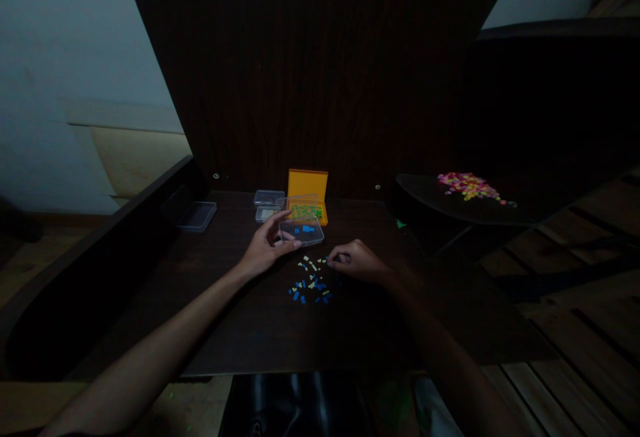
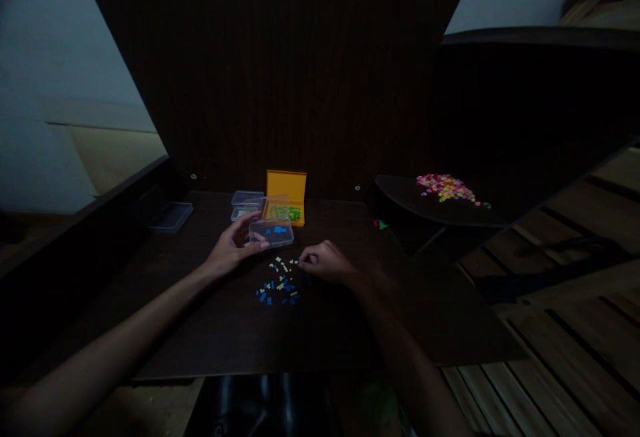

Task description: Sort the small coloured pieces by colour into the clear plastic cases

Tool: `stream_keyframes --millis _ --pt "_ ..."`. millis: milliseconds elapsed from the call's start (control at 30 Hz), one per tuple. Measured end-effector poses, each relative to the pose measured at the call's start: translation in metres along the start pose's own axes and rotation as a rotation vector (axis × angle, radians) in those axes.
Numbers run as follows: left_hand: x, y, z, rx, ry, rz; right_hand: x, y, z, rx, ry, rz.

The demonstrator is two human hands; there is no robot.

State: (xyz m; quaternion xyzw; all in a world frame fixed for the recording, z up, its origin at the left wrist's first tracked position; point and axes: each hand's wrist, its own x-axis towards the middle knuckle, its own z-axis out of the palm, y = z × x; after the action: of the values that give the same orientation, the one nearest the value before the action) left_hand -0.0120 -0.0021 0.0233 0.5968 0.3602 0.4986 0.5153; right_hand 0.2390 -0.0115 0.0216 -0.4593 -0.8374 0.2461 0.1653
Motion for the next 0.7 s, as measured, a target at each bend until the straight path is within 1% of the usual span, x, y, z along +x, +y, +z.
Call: stream_keyframes --millis 67,133,233,367,533,633,700 --pt "0.0000 -0.0002 0.0000 0.002 0.000 0.004 -0.0002 0.0040 -0.0038 -0.034 0.048 0.046" --pt "-0.0001 -0.0005 -0.0002 0.003 -0.003 -0.002 -0.0005 0.0071 -0.0071 -0.077 0.065 0.094" --pt "-0.0001 -0.0014 -0.0007 -0.003 -0.007 -0.010 -0.0011 0.0089 -0.0088 -0.121 0.054 0.124" --pt "0.0005 -0.0030 -0.0008 -0.007 -0.007 0.005 -0.0015 0.0076 -0.0086 -0.122 0.021 0.139" --pt "0.0005 -0.0019 -0.0004 0.003 -0.012 0.007 -0.0014 0.0054 -0.0079 -0.078 0.041 0.110" --pt "0.0001 -0.0004 -0.0002 0.013 -0.009 0.002 0.0000 0.0041 -0.0041 -0.079 0.042 0.073" --pt "-0.0002 0.0000 -0.0001 0.012 -0.006 -0.002 0.0020 0.0029 -0.0006 -0.090 0.053 0.074"
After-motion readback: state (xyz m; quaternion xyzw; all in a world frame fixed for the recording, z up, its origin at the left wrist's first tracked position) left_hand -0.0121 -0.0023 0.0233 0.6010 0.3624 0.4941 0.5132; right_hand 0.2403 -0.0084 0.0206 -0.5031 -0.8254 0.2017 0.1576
